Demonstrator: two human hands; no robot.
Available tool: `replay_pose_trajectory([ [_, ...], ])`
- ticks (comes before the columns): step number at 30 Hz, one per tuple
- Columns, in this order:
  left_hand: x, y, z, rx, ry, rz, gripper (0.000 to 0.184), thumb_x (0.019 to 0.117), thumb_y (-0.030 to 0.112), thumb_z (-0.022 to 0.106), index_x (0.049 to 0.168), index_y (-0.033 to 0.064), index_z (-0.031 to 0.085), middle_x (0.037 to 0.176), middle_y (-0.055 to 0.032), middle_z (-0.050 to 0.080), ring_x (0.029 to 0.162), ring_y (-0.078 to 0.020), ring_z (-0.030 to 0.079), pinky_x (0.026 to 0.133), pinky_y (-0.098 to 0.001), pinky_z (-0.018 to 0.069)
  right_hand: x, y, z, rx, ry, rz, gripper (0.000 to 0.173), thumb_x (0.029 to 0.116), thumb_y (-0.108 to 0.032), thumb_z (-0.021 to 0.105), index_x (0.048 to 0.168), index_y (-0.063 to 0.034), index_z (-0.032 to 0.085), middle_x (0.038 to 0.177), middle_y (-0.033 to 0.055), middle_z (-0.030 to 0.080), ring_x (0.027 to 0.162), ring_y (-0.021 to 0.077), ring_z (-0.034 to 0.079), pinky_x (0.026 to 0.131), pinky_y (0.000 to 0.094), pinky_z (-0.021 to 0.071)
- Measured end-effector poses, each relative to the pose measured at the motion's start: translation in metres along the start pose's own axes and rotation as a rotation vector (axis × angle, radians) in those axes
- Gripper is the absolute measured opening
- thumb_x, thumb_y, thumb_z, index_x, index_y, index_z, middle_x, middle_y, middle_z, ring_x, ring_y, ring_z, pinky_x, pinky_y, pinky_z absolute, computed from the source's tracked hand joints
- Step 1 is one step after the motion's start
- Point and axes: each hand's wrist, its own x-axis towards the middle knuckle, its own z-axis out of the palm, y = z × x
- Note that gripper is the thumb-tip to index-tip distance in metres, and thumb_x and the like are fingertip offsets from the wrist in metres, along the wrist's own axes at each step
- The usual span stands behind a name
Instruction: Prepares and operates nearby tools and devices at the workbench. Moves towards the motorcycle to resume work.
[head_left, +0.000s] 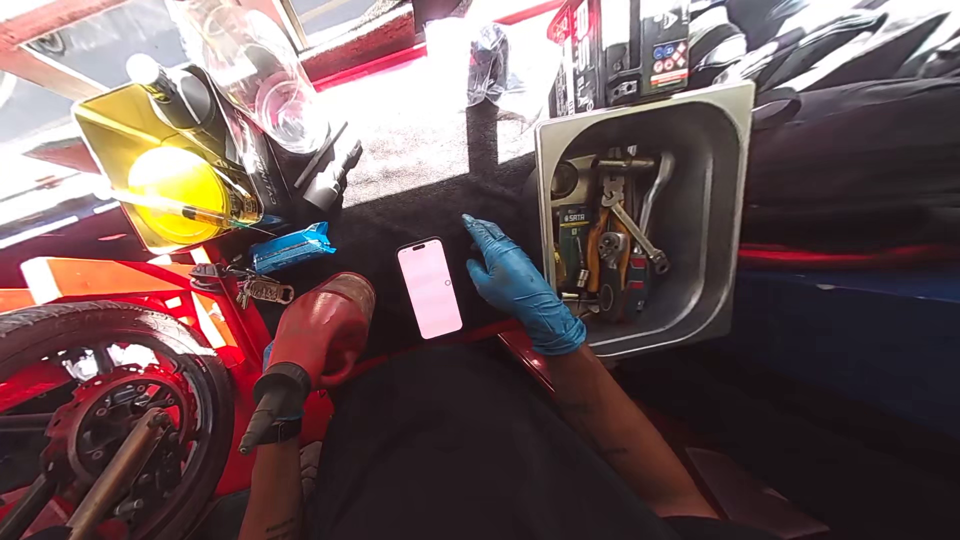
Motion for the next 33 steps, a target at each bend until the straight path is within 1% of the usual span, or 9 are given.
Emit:
replay_pose_trajectory([
  [5, -0.002, 0.002, 0.001, -0.024, -0.003, -0.001, 0.034, 0.0970, 0.029, 0.065, 0.123, 0.0079, 0.064, 0.093, -0.0054, 0.065, 0.068, -0.0119, 0.058, 0.065, -0.0334, 0.0532, 0.000, 0.000, 0.000, -0.006, 0.011, -0.011, 0.063, 0.0990, -0.013, 0.055, 0.160, -0.0122, 0.038, 0.159, 0.0134, 0.045, 0.136, 0.0318, 0.054, 0.110, 0.0528, 0.0452],
  [9, -0.001, 0.000, 0.000, 0.001, -0.005, 0.015, 0.040, 0.0958, 0.033, 0.067, 0.126, 0.0068, 0.064, 0.099, -0.0081, 0.067, 0.074, -0.0145, 0.062, 0.070, -0.0374, 0.0551, -0.001, -0.001, 0.000, -0.006, 0.009, -0.002, 0.063, 0.0993, -0.013, 0.055, 0.160, -0.0128, 0.038, 0.160, 0.0132, 0.043, 0.138, 0.0321, 0.052, 0.109, 0.0565, 0.0442],
  [13, -0.001, 0.003, 0.000, -0.001, -0.008, 0.012, 0.042, 0.0940, 0.037, 0.068, 0.126, 0.0091, 0.064, 0.098, -0.0066, 0.067, 0.074, -0.0137, 0.062, 0.069, -0.0372, 0.0551, -0.001, -0.002, -0.001, -0.007, 0.016, -0.014, 0.063, 0.0988, -0.012, 0.055, 0.159, -0.0111, 0.039, 0.158, 0.0150, 0.045, 0.135, 0.0318, 0.054, 0.109, 0.0528, 0.0456],
  [15, -0.002, -0.012, -0.001, -0.060, 0.012, 0.035, 0.036, 0.0952, 0.029, 0.066, 0.123, 0.0062, 0.064, 0.093, -0.0051, 0.066, 0.071, -0.0117, 0.060, 0.068, -0.0341, 0.0543, -0.001, -0.001, -0.001, -0.003, 0.023, -0.019, 0.062, 0.0988, -0.012, 0.055, 0.159, -0.0107, 0.039, 0.158, 0.0147, 0.046, 0.135, 0.0315, 0.055, 0.110, 0.0511, 0.0457],
  [17, -0.013, -0.025, 0.004, -0.264, 0.126, 0.023, 0.012, 0.0956, 0.002, 0.056, 0.106, 0.0001, 0.061, 0.076, -0.0006, 0.061, 0.059, -0.0065, 0.054, 0.060, -0.0242, 0.0513, -0.001, -0.001, 0.000, -0.003, 0.026, -0.021, 0.062, 0.0987, -0.012, 0.056, 0.159, -0.0100, 0.040, 0.157, 0.0150, 0.046, 0.135, 0.0315, 0.055, 0.110, 0.0513, 0.0456],
  [19, -0.033, 0.004, 0.018, -0.388, 0.265, -0.061, 0.018, 0.0962, -0.014, 0.041, 0.093, -0.0003, 0.051, 0.065, 0.0018, 0.053, 0.052, -0.0049, 0.049, 0.056, -0.0185, 0.0505, -0.001, -0.003, -0.001, -0.003, 0.021, -0.014, 0.061, 0.0994, -0.012, 0.055, 0.159, -0.0102, 0.040, 0.158, 0.0150, 0.046, 0.135, 0.0317, 0.055, 0.110, 0.0512, 0.0451],
  [24, -0.041, 0.014, 0.021, -0.496, 0.277, -0.035, 0.026, 0.0979, -0.015, 0.031, 0.091, 0.0021, 0.048, 0.064, 0.0024, 0.052, 0.052, -0.0049, 0.050, 0.055, -0.0176, 0.0497, -0.001, -0.001, -0.001, -0.007, 0.018, -0.022, 0.061, 0.0993, -0.012, 0.055, 0.159, -0.0100, 0.040, 0.158, 0.0149, 0.046, 0.133, 0.0326, 0.056, 0.108, 0.0518, 0.0460],
  [28, -0.040, 0.015, 0.020, -0.470, 0.280, -0.057, 0.024, 0.0986, -0.015, 0.033, 0.091, 0.0004, 0.050, 0.064, 0.0020, 0.052, 0.051, -0.0050, 0.049, 0.055, -0.0176, 0.0491, 0.000, -0.002, -0.001, 0.000, 0.006, -0.008, 0.063, 0.0989, -0.013, 0.056, 0.159, -0.0110, 0.038, 0.158, 0.0147, 0.045, 0.137, 0.0320, 0.053, 0.110, 0.0548, 0.0439],
  [33, -0.039, 0.012, 0.020, -0.503, 0.277, -0.050, 0.025, 0.0984, -0.015, 0.032, 0.092, 0.0003, 0.050, 0.063, 0.0019, 0.052, 0.050, -0.0051, 0.047, 0.054, -0.0175, 0.0488, -0.001, -0.002, -0.001, 0.001, 0.012, -0.021, 0.062, 0.0993, -0.012, 0.055, 0.159, -0.0094, 0.039, 0.158, 0.0158, 0.046, 0.135, 0.0315, 0.054, 0.111, 0.0494, 0.0443],
])
